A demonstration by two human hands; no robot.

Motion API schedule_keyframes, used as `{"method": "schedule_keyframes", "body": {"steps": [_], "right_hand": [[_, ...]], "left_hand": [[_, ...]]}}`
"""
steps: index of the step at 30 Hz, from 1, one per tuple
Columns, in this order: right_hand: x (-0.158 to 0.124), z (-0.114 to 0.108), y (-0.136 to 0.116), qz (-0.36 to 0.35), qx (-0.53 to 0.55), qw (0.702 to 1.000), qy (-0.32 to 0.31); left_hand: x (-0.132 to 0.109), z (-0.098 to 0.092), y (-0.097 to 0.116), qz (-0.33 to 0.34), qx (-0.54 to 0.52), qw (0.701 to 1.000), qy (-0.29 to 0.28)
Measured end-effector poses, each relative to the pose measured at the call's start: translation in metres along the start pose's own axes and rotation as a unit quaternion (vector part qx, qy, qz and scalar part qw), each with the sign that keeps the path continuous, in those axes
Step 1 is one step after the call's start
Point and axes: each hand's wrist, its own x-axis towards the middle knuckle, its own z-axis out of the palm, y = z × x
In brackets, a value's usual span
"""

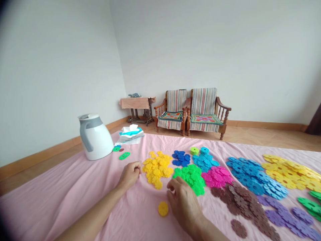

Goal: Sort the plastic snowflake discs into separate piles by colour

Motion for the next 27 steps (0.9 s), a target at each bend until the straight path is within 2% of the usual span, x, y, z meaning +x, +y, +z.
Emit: {"method": "schedule_keyframes", "body": {"steps": [5, 9, 14, 18, 23, 27], "right_hand": [[0.025, 0.004, -0.018, 0.003, -0.045, 0.999, -0.005], [0.032, 0.012, -0.03, 0.008, -0.08, 0.997, -0.018], [0.035, 0.018, -0.032, 0.014, -0.084, 0.996, -0.022], [0.033, 0.016, -0.032, 0.014, -0.042, 0.999, -0.02], [0.027, -0.001, -0.026, 0.049, 0.061, 0.997, -0.018], [0.012, -0.011, -0.014, 0.079, 0.134, 0.986, -0.053]], "left_hand": [[0.0, -0.001, 0.0, 0.007, 0.007, 1.0, -0.01], [0.0, 0.0, -0.002, 0.011, 0.014, 1.0, -0.014], [0.001, 0.001, -0.005, 0.02, 0.021, 0.999, -0.018], [0.001, 0.0, -0.005, 0.022, 0.022, 0.999, -0.022], [0.001, 0.0, -0.004, 0.018, 0.023, 0.999, -0.026], [0.0, -0.001, -0.002, 0.016, 0.025, 0.999, -0.026]]}}
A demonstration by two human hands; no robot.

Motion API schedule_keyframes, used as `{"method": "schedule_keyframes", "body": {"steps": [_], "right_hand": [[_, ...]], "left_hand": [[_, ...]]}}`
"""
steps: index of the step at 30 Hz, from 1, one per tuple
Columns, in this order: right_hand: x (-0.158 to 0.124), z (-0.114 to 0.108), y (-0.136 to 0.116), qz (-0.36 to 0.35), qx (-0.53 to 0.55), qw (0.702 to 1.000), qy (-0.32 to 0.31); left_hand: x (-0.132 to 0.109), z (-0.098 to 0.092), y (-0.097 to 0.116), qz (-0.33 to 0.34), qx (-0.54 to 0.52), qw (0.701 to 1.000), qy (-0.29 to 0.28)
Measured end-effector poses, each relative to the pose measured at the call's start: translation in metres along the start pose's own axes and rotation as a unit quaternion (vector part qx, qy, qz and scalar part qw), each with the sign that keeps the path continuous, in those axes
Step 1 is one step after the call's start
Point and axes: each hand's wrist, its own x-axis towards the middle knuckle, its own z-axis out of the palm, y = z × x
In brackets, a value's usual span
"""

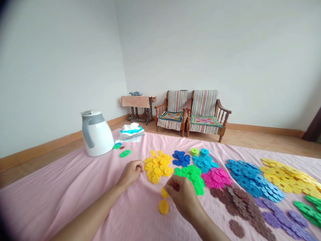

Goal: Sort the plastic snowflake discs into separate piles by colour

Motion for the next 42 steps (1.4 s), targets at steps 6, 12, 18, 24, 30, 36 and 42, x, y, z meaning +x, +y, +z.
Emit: {"method": "schedule_keyframes", "body": {"steps": [6, 12, 18, 24, 30, 36, 42], "right_hand": [[-0.016, 0.006, 0.012, 0.022, 0.047, 0.997, -0.05], [-0.017, 0.009, 0.009, 0.037, 0.025, 0.999, -0.029], [-0.018, 0.007, 0.012, 0.038, 0.003, 0.999, -0.02], [-0.02, 0.008, 0.025, -0.042, -0.057, 0.994, 0.077], [-0.025, 0.015, 0.036, -0.067, -0.06, 0.991, 0.095], [-0.038, 0.016, 0.03, -0.079, -0.067, 0.991, 0.087], [-0.045, 0.014, 0.003, -0.138, -0.101, 0.985, -0.007]], "left_hand": [[0.0, -0.001, 0.003, -0.002, 0.001, 1.0, -0.001], [0.0, 0.0, 0.002, -0.002, -0.006, 1.0, -0.001], [0.001, 0.0, 0.001, -0.003, -0.014, 1.0, -0.001], [-0.002, -0.001, 0.005, 0.012, -0.024, 0.999, 0.018], [-0.03, 0.004, 0.024, 0.191, -0.025, 0.981, -0.012], [-0.065, -0.005, 0.033, 0.341, 0.025, 0.936, -0.087], [-0.075, -0.016, 0.041, 0.348, 0.026, 0.93, -0.115]]}}
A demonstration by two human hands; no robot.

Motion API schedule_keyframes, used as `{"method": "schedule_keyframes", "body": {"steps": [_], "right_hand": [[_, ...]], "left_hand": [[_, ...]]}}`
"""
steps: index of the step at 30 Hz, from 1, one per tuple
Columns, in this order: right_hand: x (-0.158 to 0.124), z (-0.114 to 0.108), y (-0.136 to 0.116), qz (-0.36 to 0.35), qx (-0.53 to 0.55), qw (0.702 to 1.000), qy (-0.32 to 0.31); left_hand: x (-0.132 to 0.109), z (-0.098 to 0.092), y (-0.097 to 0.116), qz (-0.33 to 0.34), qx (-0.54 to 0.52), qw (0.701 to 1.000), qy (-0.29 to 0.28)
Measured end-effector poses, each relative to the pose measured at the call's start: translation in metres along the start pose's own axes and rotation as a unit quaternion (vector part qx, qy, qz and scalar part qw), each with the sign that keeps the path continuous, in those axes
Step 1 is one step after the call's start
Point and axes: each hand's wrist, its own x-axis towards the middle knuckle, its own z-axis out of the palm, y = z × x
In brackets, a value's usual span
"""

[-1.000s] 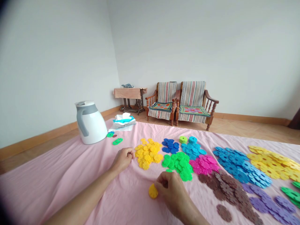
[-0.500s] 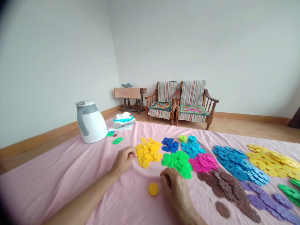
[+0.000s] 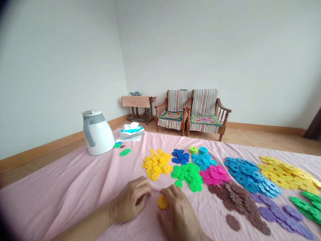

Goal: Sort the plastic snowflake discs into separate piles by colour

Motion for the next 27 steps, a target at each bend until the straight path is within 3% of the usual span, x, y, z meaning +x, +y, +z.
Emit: {"method": "schedule_keyframes", "body": {"steps": [4, 12, 20, 27], "right_hand": [[0.007, -0.001, -0.005, 0.044, -0.042, 0.997, -0.038], [0.026, 0.002, -0.008, 0.022, -0.146, 0.983, -0.104], [0.027, 0.004, -0.002, 0.025, -0.144, 0.986, -0.083], [0.03, -0.013, -0.01, 0.044, -0.138, 0.976, -0.159]], "left_hand": [[0.002, 0.001, -0.001, 0.005, -0.002, 1.0, -0.001], [0.001, 0.003, -0.004, -0.01, -0.017, 1.0, 0.0], [0.002, 0.001, 0.0, -0.01, -0.023, 0.999, 0.02], [0.002, 0.006, -0.005, -0.011, -0.011, 1.0, -0.021]]}}
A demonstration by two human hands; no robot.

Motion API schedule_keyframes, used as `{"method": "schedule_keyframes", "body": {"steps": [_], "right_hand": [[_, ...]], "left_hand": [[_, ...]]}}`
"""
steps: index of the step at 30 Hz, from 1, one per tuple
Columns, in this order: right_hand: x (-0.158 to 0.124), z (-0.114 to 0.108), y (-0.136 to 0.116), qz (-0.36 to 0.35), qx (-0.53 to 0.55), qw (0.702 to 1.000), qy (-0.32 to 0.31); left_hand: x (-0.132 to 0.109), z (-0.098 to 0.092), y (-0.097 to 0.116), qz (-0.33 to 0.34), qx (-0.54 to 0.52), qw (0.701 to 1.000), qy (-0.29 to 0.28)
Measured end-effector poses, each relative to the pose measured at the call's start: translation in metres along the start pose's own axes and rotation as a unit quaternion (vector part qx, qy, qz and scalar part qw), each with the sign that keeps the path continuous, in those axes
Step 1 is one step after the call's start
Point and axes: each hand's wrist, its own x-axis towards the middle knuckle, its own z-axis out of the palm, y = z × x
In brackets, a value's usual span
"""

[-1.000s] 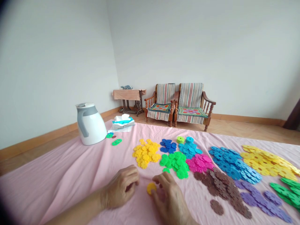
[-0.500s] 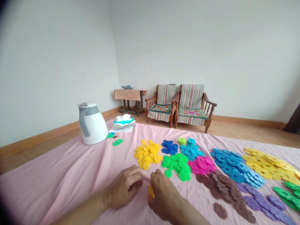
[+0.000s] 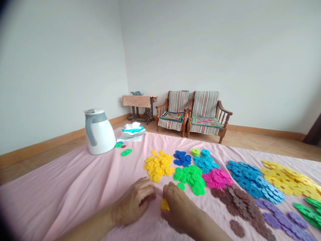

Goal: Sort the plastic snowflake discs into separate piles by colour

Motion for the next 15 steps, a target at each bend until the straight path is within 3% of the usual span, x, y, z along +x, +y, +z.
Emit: {"method": "schedule_keyframes", "body": {"steps": [6, 15], "right_hand": [[0.006, -0.002, -0.005, 0.0, -0.017, 1.0, -0.01], [-0.004, 0.011, -0.002, 0.003, -0.043, 0.998, 0.037]], "left_hand": [[0.0, -0.004, 0.005, 0.001, -0.004, 1.0, -0.003], [0.001, -0.007, 0.008, 0.063, -0.044, 0.997, 0.001]]}}
